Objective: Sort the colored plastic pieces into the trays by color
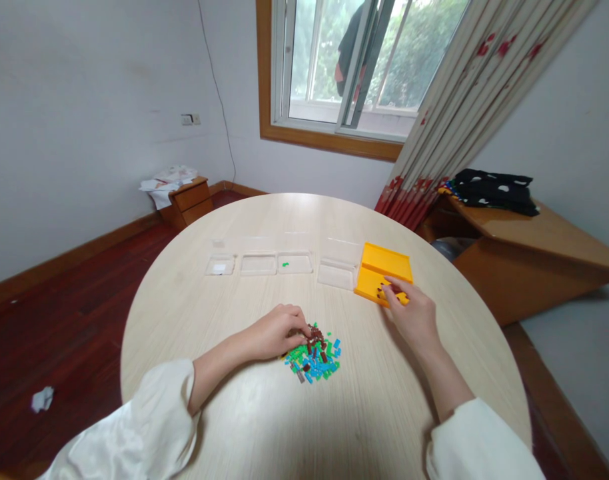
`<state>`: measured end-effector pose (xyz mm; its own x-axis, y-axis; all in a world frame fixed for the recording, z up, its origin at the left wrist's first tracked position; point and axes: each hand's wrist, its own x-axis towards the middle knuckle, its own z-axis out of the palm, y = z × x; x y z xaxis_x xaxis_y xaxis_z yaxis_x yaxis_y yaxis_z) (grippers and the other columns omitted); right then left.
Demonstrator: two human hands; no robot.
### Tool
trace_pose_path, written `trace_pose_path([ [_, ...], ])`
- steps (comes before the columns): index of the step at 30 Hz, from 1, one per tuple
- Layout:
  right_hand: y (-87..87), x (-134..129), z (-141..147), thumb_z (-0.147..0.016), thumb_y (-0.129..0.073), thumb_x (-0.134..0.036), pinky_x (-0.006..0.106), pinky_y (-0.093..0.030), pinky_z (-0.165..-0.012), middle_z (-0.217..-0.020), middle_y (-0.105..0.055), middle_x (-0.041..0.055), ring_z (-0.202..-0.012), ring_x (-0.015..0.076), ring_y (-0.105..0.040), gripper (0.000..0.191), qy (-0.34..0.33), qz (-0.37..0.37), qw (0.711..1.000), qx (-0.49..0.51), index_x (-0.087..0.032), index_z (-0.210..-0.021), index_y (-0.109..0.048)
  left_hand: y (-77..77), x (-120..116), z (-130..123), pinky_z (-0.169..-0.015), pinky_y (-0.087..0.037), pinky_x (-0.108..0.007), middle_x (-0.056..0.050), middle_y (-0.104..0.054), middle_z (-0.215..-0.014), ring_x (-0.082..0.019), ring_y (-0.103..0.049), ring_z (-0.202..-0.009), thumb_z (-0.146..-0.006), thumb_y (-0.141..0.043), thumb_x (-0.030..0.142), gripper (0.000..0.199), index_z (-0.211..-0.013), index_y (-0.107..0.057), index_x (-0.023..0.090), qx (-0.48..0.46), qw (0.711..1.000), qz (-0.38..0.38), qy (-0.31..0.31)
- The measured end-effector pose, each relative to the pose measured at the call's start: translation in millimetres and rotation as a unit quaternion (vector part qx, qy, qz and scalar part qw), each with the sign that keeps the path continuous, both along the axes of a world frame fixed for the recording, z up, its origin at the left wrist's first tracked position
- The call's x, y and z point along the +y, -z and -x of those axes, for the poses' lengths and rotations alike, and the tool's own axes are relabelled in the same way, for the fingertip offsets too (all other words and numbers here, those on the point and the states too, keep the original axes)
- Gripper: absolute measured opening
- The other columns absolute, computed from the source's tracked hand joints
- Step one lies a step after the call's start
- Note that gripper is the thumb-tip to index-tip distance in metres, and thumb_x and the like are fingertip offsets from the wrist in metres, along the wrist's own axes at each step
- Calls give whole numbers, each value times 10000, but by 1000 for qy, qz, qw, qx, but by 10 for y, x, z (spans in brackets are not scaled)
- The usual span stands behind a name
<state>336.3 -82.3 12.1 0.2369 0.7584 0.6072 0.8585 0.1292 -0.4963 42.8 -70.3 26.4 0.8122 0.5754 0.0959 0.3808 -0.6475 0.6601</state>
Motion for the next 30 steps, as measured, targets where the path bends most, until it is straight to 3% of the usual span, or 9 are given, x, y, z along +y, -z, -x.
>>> trace_pose_path([
  [6,30,-17,170,-833,-499,-410,387,-499,-717,-829,-710,95,-742,228,-641,313,-59,2,998,1,-173,-901,-691,-11,-9,-3,-839,-381,-308,-45,-633,-866,-171,-561,-870,-801,-598,148,95,-797,-690,172,-3,1000,3,11],
  [12,48,-42,368,-856,-498,-353,372,-504,-706,-839,-713,97,-754,218,-643,265,-121,27,992,-11,-173,-916,-682,-45,-27,-9,-875,-348,-332,-40,-634,-923,-183,-549,-919,-763,-682,221,138,-899,-693,203,8,1000,14,21],
  [18,50,-57,459,-861,-502,-328,379,-504,-711,-839,-710,94,-750,215,-637,239,-148,37,988,-8,-177,-924,-677,-10,-33,-24,-894,-323,-331,-34,-634,-938,-177,-544,-956,-773,-672,192,95,-865,-695,203,4,999,16,38],
  [25,38,-84,511,-861,-499,-331,377,-504,-722,-848,-711,89,-768,214,-638,233,-158,46,986,18,-186,-913,-675,45,-12,-44,-842,-346,-298,-22,-642,-833,-152,-564,-854,-795,-633,151,72,-739,-675,170,-19,1000,1,-7],
  [30,-5,-144,639,-862,-504,-293,376,-507,-750,-873,-712,85,-814,215,-644,201,-193,57,979,16,-193,-913,-670,15,-18,-41,-854,-323,-322,-26,-650,-880,-166,-565,-889,-773,-676,219,39,-786,-686,184,-7,1000,19,-9],
])
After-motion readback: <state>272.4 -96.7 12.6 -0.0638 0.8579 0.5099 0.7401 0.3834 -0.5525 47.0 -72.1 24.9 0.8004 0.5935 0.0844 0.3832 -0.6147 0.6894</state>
